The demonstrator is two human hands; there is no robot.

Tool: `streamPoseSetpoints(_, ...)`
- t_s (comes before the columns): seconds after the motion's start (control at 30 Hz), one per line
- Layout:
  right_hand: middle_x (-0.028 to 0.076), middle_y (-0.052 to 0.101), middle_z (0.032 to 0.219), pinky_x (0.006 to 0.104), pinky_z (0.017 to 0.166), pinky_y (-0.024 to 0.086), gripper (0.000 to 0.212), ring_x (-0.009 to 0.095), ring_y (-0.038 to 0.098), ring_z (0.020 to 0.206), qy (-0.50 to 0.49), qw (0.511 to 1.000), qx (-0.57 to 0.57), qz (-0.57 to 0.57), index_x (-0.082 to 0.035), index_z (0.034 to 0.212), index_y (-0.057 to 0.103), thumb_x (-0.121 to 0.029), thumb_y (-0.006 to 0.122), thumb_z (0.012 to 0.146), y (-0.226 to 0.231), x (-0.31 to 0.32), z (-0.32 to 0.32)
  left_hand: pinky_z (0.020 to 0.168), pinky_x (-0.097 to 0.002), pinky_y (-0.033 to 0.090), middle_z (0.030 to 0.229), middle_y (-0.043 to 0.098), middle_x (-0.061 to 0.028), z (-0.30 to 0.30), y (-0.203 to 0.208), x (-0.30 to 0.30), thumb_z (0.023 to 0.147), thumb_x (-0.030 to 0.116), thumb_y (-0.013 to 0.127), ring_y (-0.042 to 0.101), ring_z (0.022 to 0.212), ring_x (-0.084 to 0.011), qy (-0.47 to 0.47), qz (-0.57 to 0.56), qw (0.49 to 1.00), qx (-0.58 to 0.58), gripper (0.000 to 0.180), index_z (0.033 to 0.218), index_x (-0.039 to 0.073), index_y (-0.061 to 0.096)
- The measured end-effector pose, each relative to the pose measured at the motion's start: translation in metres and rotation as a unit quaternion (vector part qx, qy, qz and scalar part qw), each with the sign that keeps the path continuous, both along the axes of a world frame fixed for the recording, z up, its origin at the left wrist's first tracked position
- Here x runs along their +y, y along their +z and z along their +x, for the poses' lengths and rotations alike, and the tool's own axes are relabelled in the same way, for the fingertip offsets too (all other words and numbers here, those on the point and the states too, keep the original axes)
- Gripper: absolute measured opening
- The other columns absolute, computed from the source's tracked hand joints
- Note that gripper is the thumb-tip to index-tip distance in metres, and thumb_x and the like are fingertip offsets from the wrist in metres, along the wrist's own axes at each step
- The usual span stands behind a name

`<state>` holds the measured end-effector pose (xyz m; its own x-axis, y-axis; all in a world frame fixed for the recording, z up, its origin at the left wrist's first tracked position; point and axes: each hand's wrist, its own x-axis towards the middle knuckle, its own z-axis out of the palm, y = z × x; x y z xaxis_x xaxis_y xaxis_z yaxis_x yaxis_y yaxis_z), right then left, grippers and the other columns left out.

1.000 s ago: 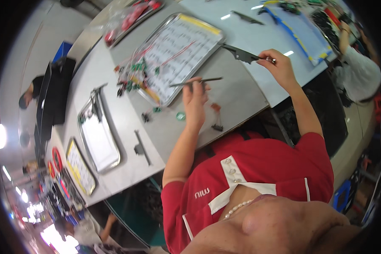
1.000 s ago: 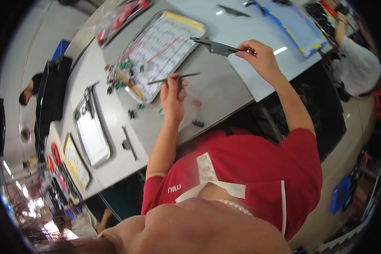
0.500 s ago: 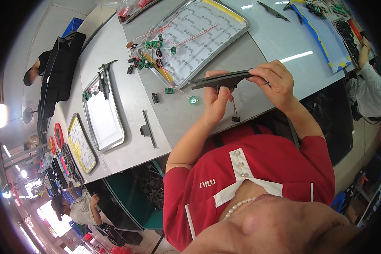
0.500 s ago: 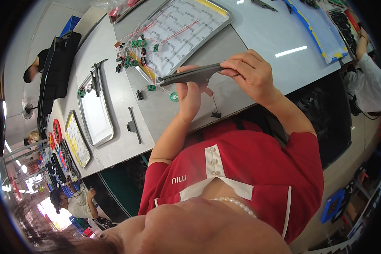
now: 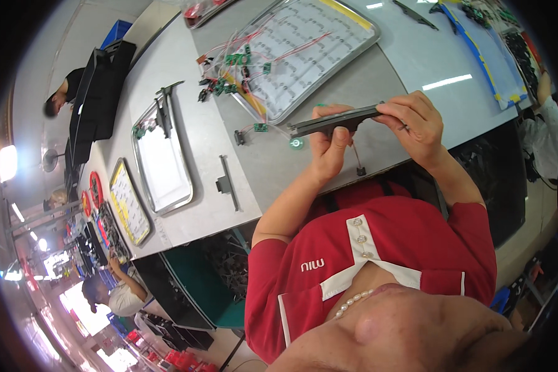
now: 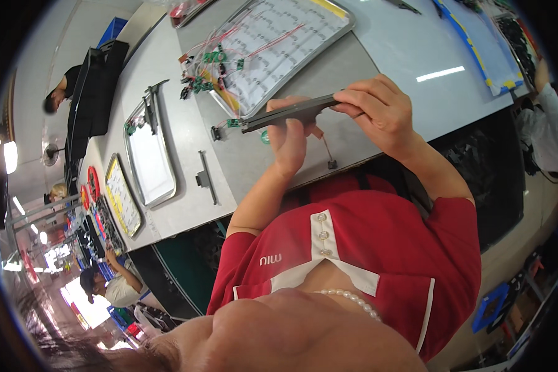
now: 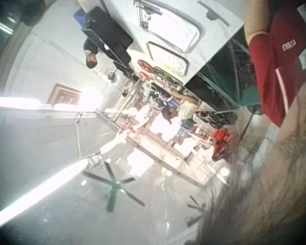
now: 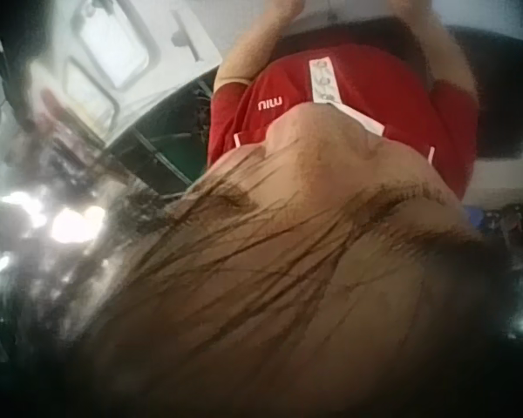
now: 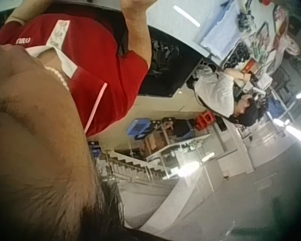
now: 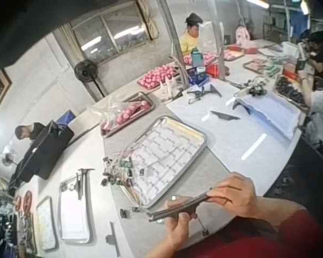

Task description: Assembling small electronic components by connecting wires and placing them into a plastic housing.

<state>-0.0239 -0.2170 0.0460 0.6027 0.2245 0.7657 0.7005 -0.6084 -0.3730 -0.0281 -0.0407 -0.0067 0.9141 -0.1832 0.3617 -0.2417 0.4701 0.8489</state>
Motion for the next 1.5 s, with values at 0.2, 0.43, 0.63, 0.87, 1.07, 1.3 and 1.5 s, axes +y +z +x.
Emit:
streamPoseSetpoints(0.2,0.002,0.059,0.078,0.0264,0.050,0.044,0.028,0.016,0.054,0.064,0.001,1.000,0.001,0.016,-0.008,0.086,0.065,-0.002,0.077,0.061,-0.006,0.002,-0.001,0.053,-0.0208,0.040,0.096,0.051,-0.0110,0.000,-0.001,0.001,0.092,0.032,0.052,0.043,0.066,-0.0092,-0.011,-0.011,1.000,-0.024,0.034,0.105,0.004,0.037)
streamPoseSetpoints(0.43,0.001,0.059,0.077,0.0260,0.051,0.044,0.028,0.016,0.054,0.063,0.008,1.000,-0.011,0.024,-0.008,0.086,0.065,-0.002,0.077,0.061,-0.007,0.005,0.002,0.053,-0.0216,0.040,0.094,0.050,-0.0103,0.001,-0.001,0.002,0.091,0.032,0.053,0.043,0.066,-0.0091,-0.011,-0.022,0.999,-0.035,0.035,0.105,0.004,0.037)
streamPoseSetpoints(0.63,0.001,0.059,0.078,0.0255,0.051,0.044,0.029,0.016,0.054,0.064,0.005,1.000,-0.018,0.001,-0.008,0.086,0.065,-0.002,0.077,0.060,-0.006,0.005,0.001,0.053,-0.0217,0.039,0.094,0.050,-0.0108,0.000,-0.002,0.003,0.091,0.031,0.053,0.043,0.065,-0.0093,-0.012,-0.025,0.999,-0.024,0.034,0.104,0.004,0.037)
streamPoseSetpoints(0.87,0.000,0.060,0.079,0.0252,0.050,0.045,0.031,0.015,0.054,0.065,0.007,0.999,-0.032,0.001,-0.009,0.087,0.066,-0.003,0.078,0.059,-0.007,0.002,-0.001,0.053,-0.0220,0.039,0.093,0.050,-0.0119,0.000,-0.002,0.002,0.092,0.029,0.052,0.043,0.062,-0.0094,-0.007,-0.033,0.998,-0.049,0.032,0.104,0.004,0.037)
streamPoseSetpoints(1.07,0.001,0.059,0.084,0.0242,0.055,0.041,0.033,0.013,0.051,0.067,0.056,0.998,0.017,0.034,-0.008,0.092,0.066,-0.007,0.078,0.061,-0.005,-0.002,-0.003,0.050,-0.0248,0.042,0.089,0.055,-0.0165,-0.001,0.004,0.003,0.091,0.033,0.052,0.048,0.062,-0.0146,0.035,-0.009,0.999,-0.034,0.031,0.098,0.005,0.039)
streamPoseSetpoints(1.3,-0.002,0.055,0.084,0.0195,0.055,0.031,0.031,0.006,0.040,0.067,0.178,0.887,0.384,0.184,-0.007,0.095,0.063,-0.022,0.076,0.071,-0.002,-0.011,-0.003,0.047,-0.0240,0.041,0.088,0.055,-0.0178,0.000,0.004,0.002,0.091,0.035,0.053,0.043,0.053,-0.0103,0.046,-0.024,0.994,-0.099,0.037,0.104,0.002,0.042)
streamPoseSetpoints(1.5,-0.004,0.048,0.071,0.0196,0.051,0.031,0.020,0.005,0.039,0.060,0.171,0.875,0.397,0.217,-0.008,0.087,0.063,-0.020,0.073,0.075,-0.006,-0.008,-0.005,0.047,-0.0239,0.041,0.087,0.055,-0.0180,0.000,0.006,0.000,0.090,0.035,0.054,0.044,0.053,-0.0111,0.046,-0.019,0.994,-0.094,0.037,0.101,0.002,0.042)
